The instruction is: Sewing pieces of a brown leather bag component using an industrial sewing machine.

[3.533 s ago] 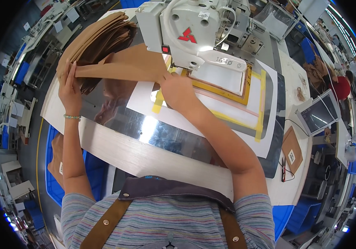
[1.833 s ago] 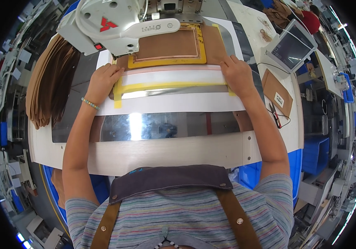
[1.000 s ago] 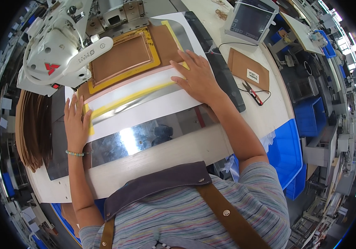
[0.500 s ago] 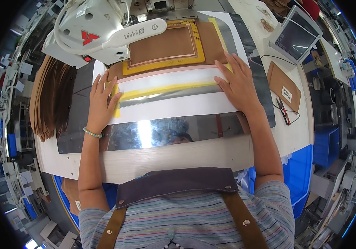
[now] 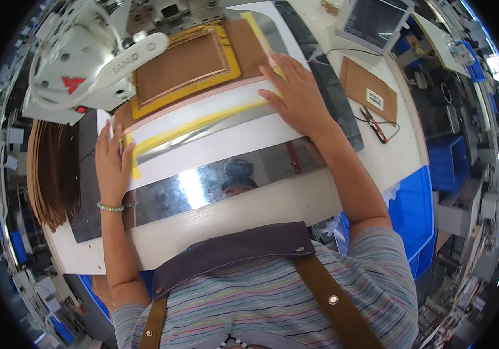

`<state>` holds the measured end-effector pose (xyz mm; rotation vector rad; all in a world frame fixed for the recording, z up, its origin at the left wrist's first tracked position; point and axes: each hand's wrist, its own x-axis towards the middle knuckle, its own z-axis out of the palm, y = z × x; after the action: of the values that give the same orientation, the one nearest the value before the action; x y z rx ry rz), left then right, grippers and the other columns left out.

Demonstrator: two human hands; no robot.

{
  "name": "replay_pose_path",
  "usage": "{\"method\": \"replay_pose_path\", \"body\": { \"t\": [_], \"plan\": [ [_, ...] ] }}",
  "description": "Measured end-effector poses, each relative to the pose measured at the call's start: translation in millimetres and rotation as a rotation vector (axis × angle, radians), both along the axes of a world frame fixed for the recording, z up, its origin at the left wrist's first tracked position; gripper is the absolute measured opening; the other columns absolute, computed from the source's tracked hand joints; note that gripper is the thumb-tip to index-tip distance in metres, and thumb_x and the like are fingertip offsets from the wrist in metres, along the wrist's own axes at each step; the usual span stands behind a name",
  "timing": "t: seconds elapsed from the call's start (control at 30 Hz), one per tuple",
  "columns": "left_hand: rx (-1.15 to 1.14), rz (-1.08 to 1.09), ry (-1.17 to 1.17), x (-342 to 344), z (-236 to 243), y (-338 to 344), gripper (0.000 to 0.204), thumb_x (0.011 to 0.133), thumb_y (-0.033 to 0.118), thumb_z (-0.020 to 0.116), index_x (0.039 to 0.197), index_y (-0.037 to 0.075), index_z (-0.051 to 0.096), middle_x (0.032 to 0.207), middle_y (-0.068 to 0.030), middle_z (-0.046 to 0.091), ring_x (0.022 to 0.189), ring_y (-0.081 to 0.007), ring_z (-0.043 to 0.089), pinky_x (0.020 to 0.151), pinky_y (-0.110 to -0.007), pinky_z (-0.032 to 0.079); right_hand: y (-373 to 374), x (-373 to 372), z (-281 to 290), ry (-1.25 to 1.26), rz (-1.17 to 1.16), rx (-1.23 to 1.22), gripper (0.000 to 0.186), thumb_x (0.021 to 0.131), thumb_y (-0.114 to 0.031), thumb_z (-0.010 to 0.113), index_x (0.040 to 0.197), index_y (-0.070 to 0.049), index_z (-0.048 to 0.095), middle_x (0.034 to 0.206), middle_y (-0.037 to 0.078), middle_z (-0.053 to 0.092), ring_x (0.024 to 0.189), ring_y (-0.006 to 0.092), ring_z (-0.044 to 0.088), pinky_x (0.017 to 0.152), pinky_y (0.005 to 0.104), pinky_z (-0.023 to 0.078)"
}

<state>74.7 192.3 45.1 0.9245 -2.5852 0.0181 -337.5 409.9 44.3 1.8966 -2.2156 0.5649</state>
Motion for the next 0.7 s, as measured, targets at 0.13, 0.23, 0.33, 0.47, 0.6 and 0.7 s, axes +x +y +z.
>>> {"method": "replay_pose_path", "body": {
  "t": [0.13, 0.23, 0.33, 0.47, 0.6, 0.7],
  "plan": [
    [0.004, 0.019, -0.031, 2.3, 1.2, -1.9, 0.055, 0.107, 0.035, 0.065, 0.156, 0.01, 0.058, 0.167, -0.0195, 0.047, 0.153, -0.0445, 0.044, 0.125, -0.052, 0.036, 0.6, -4.5, -5.5, 0.004, 0.015, -0.042, 0.052, 0.111, -0.046, 0.056, 0.15, -0.013, 0.064, 0.167, 0.017, 0.045, 0.157, 0.0373, 0.037, 0.127, 0.0518, 0.031],
    [0.027, 0.04, -0.085, 4.0, 1.0, -0.9, 0.052, 0.109, 0.035, 0.062, 0.155, 0.011, 0.06, 0.167, -0.019, 0.048, 0.155, -0.0429, 0.041, 0.127, -0.052, 0.034, 2.9, -6.1, -7.3, 0.062, 0.008, 0.016, 0.053, 0.112, -0.048, 0.054, 0.15, -0.013, 0.065, 0.166, 0.018, 0.045, 0.156, 0.0386, 0.037, 0.126, 0.0542, 0.031],
    [0.064, 0.042, -0.075, 4.6, -0.4, -1.7, 0.051, 0.109, 0.034, 0.063, 0.154, 0.011, 0.062, 0.166, -0.0192, 0.05, 0.154, -0.0429, 0.042, 0.126, -0.052, 0.035, 5.4, -5.2, -4.9, 0.072, -0.006, 0.04, 0.054, 0.112, -0.049, 0.054, 0.15, -0.013, 0.065, 0.167, 0.017, 0.045, 0.157, 0.0381, 0.036, 0.127, 0.0538, 0.031],
    [0.07, 0.039, -0.066, 6.9, -1.2, -1.1, 0.05, 0.109, 0.034, 0.063, 0.153, 0.01, 0.063, 0.165, -0.019, 0.051, 0.153, -0.0422, 0.045, 0.126, -0.051, 0.035, 6.0, -3.2, -4.7, 0.132, -0.02, 0.039, 0.055, 0.112, -0.051, 0.053, 0.149, -0.013, 0.066, 0.167, 0.017, 0.044, 0.158, 0.0375, 0.034, 0.126, 0.0533, 0.031],
    [0.059, 0.036, -0.053, 5.6, -0.3, -0.5, 0.049, 0.108, 0.033, 0.064, 0.152, 0.009, 0.064, 0.164, -0.0187, 0.052, 0.152, -0.0412, 0.046, 0.125, -0.051, 0.036, 3.6, -3.5, -5.1, 0.204, -0.034, -0.003, 0.056, 0.111, -0.052, 0.054, 0.145, -0.01, 0.068, 0.166, 0.016, 0.046, 0.157, 0.0364, 0.036, 0.124, 0.0522, 0.033],
    [0.053, 0.036, -0.049, 7.7, -2.2, -3.0, 0.049, 0.108, 0.032, 0.065, 0.151, 0.01, 0.064, 0.164, -0.0186, 0.053, 0.152, -0.041, 0.046, 0.125, -0.051, 0.036, 1.4, -2.8, 3.4, 0.221, -0.044, -0.047, 0.048, 0.109, -0.043, 0.062, 0.14, -0.007, 0.071, 0.161, 0.014, 0.053, 0.152, 0.0329, 0.044, 0.119, 0.0489, 0.04]
  ]
}}
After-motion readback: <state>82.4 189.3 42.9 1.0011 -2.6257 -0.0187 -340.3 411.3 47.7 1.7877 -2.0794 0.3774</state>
